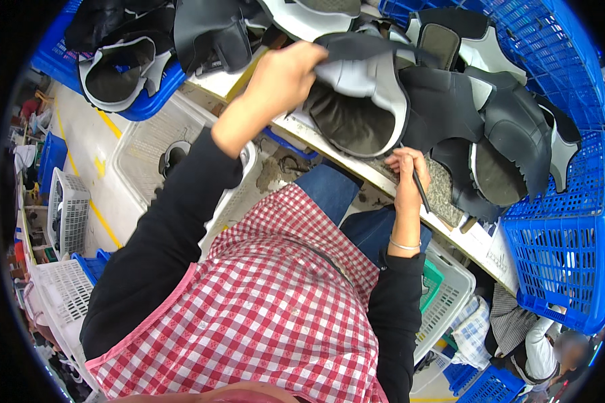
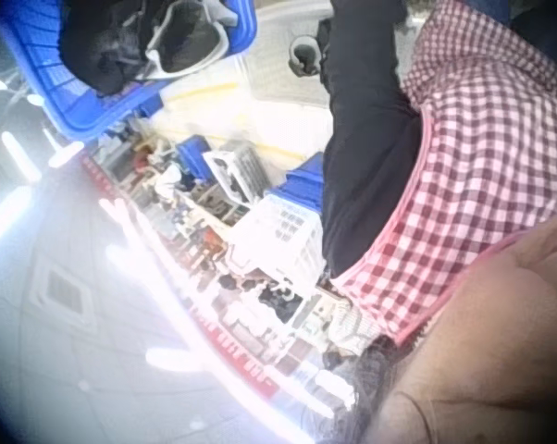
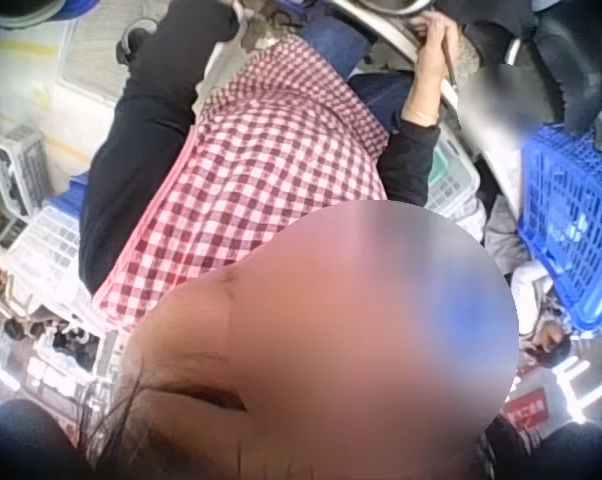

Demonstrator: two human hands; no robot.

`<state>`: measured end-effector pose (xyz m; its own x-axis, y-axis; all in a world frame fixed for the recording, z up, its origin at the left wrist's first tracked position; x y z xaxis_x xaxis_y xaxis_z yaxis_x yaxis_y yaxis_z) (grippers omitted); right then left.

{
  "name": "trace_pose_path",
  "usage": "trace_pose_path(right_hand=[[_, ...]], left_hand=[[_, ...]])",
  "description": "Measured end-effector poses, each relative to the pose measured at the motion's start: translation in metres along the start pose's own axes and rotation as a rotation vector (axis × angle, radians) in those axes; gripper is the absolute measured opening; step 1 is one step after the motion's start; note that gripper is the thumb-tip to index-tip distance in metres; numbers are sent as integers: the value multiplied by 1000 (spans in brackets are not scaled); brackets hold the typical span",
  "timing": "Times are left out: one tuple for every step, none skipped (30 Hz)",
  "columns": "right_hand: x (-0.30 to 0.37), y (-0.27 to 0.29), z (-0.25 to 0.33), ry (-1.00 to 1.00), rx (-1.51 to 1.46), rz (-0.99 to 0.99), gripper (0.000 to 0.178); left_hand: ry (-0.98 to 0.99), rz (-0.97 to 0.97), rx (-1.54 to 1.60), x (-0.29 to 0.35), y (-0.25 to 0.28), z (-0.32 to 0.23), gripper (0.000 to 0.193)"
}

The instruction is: The person uses a hammer to tap and shape the upper part of a black shoe on a workbench, then uses a pointed tool to adjust the shoe's interior and edges. The person repeatedly picks up and repositions shoe parts while working.

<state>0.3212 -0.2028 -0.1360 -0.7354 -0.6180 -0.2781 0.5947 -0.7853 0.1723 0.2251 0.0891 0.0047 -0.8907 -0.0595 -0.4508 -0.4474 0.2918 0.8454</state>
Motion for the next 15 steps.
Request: trace_pose_path(right_hand=[[3, 2, 1, 33, -61, 9, 30], [6, 4, 2, 76, -111, 22, 31], [9, 7, 2, 93, -167, 35, 34], [12, 10, -1, 23, -197, 13, 35], [14, 13, -4, -29, -214, 27, 37], [14, 14, 0, 101, -208, 51, 37], [15, 15, -2, 66, -231, 57, 38], [13, 14, -2, 113, -232, 73, 38], [13, 13, -1, 117, -230, 72, 38], [11, 11, -1, 104, -230, 58, 38], [9, 8, 2, 126, -231, 79, 36], [6, 4, 6, 132, -199, 91, 34], [3, 1, 11, 155, -174, 86, 33], [-1, -3, 17, 188, -137, 95, 31], [-7, -5, 25, 207, -48, 124, 26]], left_hand=[[-123, 3, -48, 21, 2, -9, 21], [-202, -34, -33, 49, 8, -19, 26], [-236, -51, -23, 73, 14, -30, 36], [-264, -46, 11, 94, 24, -36, 47], [-262, -70, 85, 108, 36, -37, 54], [-257, -96, 168, 113, 49, -35, 57], [-268, -175, 161, 116, 65, -31, 55], [-272, -269, 112, 114, 82, -24, 52], [-207, -339, 62, 112, 100, -17, 48], [-163, -446, 59, 104, 118, -5, 46], [-201, -580, -11, 91, 140, 6, 44], [-278, -697, -127, 73, 160, 16, 42], [-139, -748, -180, 61, 177, 25, 22], [-92, -882, -267, 40, 188, 33, 25], [-110, -876, -304, 13, 196, 39, 28]])
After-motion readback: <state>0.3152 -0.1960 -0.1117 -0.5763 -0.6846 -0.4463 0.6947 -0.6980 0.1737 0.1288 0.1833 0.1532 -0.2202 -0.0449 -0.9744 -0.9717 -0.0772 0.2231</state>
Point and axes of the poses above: each hand's wrist, its own x-axis away from the middle knuckle, its own y-axis out of the back of the hand, z = x × y, the point moved 4 cm from there along -x, towards the middle knuckle, and after that the axes turned 15 degrees about z, right-handed, at the moved point
